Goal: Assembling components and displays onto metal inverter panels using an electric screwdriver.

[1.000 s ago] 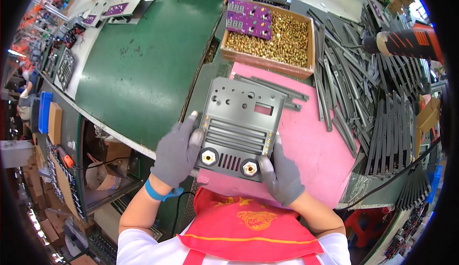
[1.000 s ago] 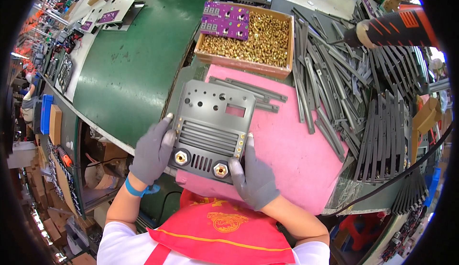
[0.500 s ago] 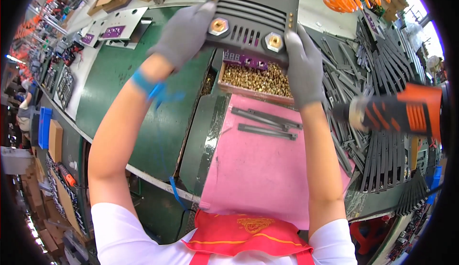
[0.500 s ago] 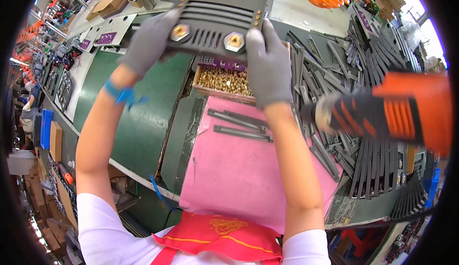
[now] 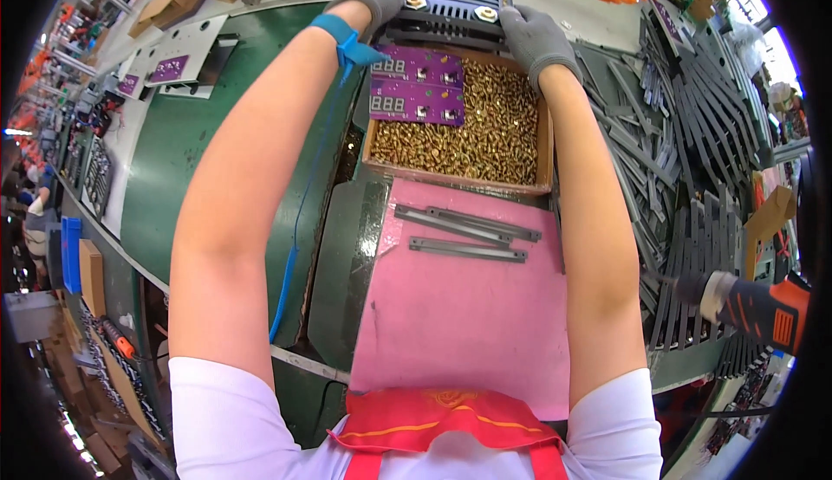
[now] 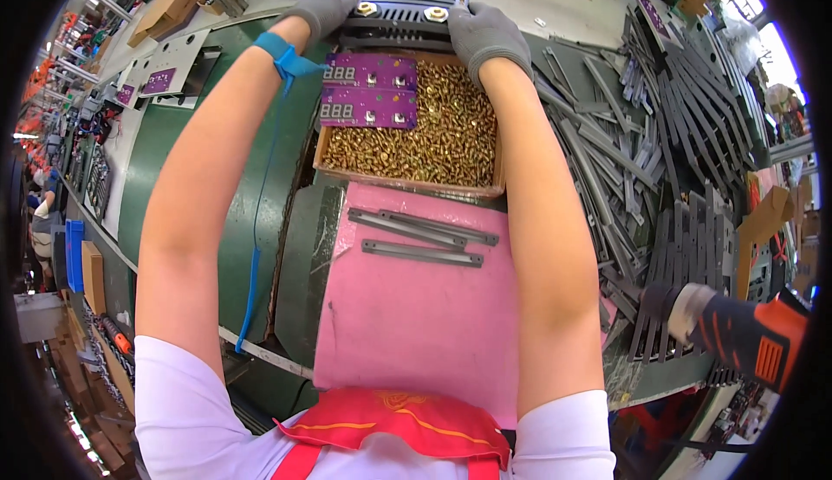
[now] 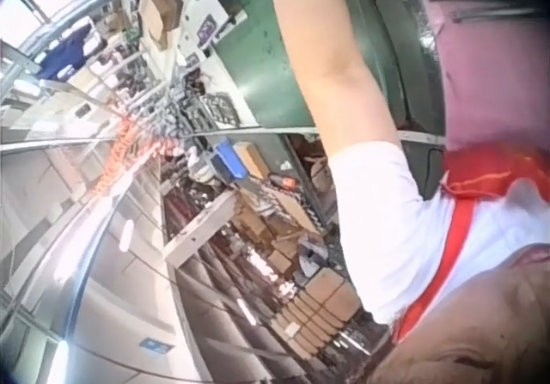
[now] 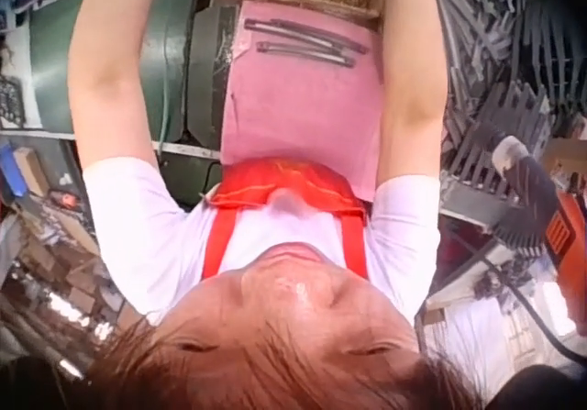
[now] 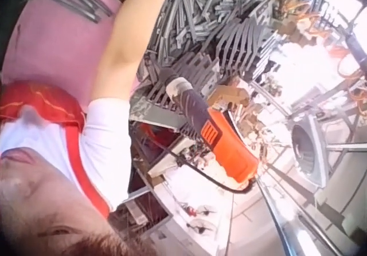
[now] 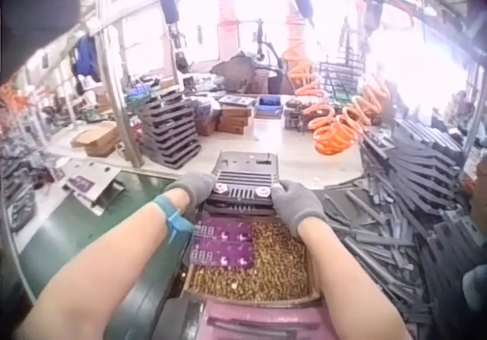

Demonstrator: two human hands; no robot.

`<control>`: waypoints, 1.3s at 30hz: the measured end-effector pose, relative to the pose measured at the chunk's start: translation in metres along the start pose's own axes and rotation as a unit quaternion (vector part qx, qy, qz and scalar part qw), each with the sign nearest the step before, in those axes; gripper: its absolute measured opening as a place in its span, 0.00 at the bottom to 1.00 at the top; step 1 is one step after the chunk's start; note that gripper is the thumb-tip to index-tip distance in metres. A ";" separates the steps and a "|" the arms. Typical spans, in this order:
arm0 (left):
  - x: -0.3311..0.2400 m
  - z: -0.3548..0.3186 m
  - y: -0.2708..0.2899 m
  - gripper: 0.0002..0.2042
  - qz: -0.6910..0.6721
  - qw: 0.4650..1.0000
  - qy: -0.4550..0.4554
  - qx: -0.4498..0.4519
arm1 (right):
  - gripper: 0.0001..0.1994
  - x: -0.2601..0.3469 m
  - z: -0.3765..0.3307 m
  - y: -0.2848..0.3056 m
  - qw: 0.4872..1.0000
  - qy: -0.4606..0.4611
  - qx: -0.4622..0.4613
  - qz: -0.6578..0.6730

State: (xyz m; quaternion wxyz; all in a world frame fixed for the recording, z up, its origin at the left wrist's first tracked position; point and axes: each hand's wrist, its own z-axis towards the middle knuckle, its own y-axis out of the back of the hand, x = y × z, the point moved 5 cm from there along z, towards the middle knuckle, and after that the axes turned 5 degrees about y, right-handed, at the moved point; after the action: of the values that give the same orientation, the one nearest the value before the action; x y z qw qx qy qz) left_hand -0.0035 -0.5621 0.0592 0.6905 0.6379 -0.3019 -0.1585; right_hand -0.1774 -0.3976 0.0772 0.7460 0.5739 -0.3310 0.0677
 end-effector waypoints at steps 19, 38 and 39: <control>-0.158 -0.359 -0.009 0.30 -0.256 0.966 -0.012 -0.044 | 0.15 -0.030 -0.291 -0.015 0.952 0.302 0.025 0.047; -0.209 -0.426 -0.004 0.23 -0.227 0.973 0.028 -0.023 | 0.08 -0.158 -0.351 0.095 0.988 0.083 -0.078 -0.105; -0.203 -0.421 -0.005 0.24 -0.207 0.975 0.059 -0.056 | 0.07 -0.152 -0.355 0.095 0.989 0.117 -0.066 -0.062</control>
State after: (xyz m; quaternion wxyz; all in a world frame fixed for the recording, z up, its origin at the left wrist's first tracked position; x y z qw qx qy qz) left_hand 0.1024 -0.1093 0.0090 0.6942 0.6550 -0.1124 -0.2765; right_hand -0.1930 -0.0032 0.0239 0.8185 0.5311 -0.2088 0.0657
